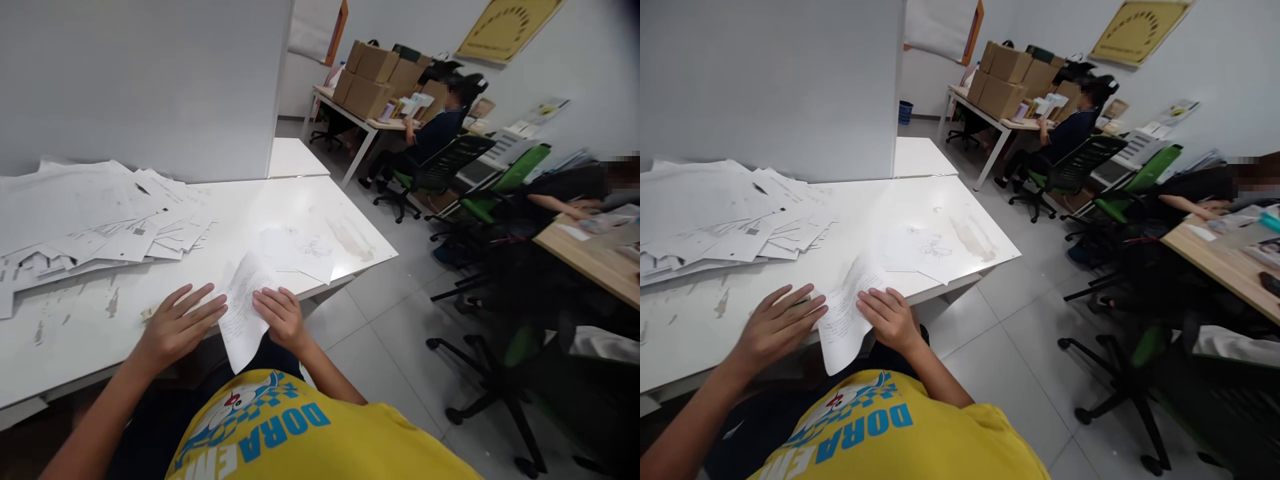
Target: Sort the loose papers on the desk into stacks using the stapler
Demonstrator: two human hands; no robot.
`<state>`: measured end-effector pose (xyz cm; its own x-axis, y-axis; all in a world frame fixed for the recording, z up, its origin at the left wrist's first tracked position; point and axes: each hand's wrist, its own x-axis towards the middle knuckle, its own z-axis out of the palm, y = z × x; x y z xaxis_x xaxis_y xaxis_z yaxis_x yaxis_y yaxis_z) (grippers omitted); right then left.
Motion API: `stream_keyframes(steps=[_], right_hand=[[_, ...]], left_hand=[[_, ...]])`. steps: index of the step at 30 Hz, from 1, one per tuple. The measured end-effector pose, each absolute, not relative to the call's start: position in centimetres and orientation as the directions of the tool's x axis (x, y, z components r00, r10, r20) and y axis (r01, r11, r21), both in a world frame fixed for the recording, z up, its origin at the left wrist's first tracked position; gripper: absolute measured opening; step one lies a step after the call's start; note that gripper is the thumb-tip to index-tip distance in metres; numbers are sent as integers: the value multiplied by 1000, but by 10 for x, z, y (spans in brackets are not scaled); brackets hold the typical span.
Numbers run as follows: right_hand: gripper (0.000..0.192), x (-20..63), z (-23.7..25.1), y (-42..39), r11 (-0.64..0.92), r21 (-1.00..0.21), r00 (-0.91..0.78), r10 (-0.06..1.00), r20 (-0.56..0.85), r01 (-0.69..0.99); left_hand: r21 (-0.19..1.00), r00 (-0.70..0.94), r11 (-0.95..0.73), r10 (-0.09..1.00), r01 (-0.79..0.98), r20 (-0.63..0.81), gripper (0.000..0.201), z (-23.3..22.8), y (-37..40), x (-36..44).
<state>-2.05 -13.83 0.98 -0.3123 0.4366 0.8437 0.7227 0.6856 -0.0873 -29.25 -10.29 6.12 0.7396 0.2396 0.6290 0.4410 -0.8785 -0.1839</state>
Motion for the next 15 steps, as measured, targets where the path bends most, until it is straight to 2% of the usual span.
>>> stream_keyframes(steps=[4, 6, 9, 11, 13, 15], right_hand=[[56, -27, 16, -117, 666, -156, -234, 456, 859, 729], [57, -29, 20, -105, 678, -219, -163, 452, 877, 702], [55, -36, 29, -90, 702, -359, -29, 476, 879, 615], [50, -47, 35, -84, 671, -530, 87, 574, 814, 518], [43, -60, 39, -82, 611, -700, 202, 682, 703, 370], [38, -71, 40, -81, 555, -811, 269, 765, 586, 186]], left_hand=[[-304, 835, -911, 73, 278, 545, 53, 86, -83, -303], [-345, 843, -901, 42, 264, 536, 54, 90, -78, -303], [-341, 837, -890, 79, 304, 541, 48, 85, -85, -282], [-286, 791, -888, 128, 360, 598, 48, 74, -97, -256], [-235, 707, -859, 189, 456, 681, 60, 59, -110, -230], [-173, 594, -795, 270, 582, 758, 77, 46, -120, -210]])
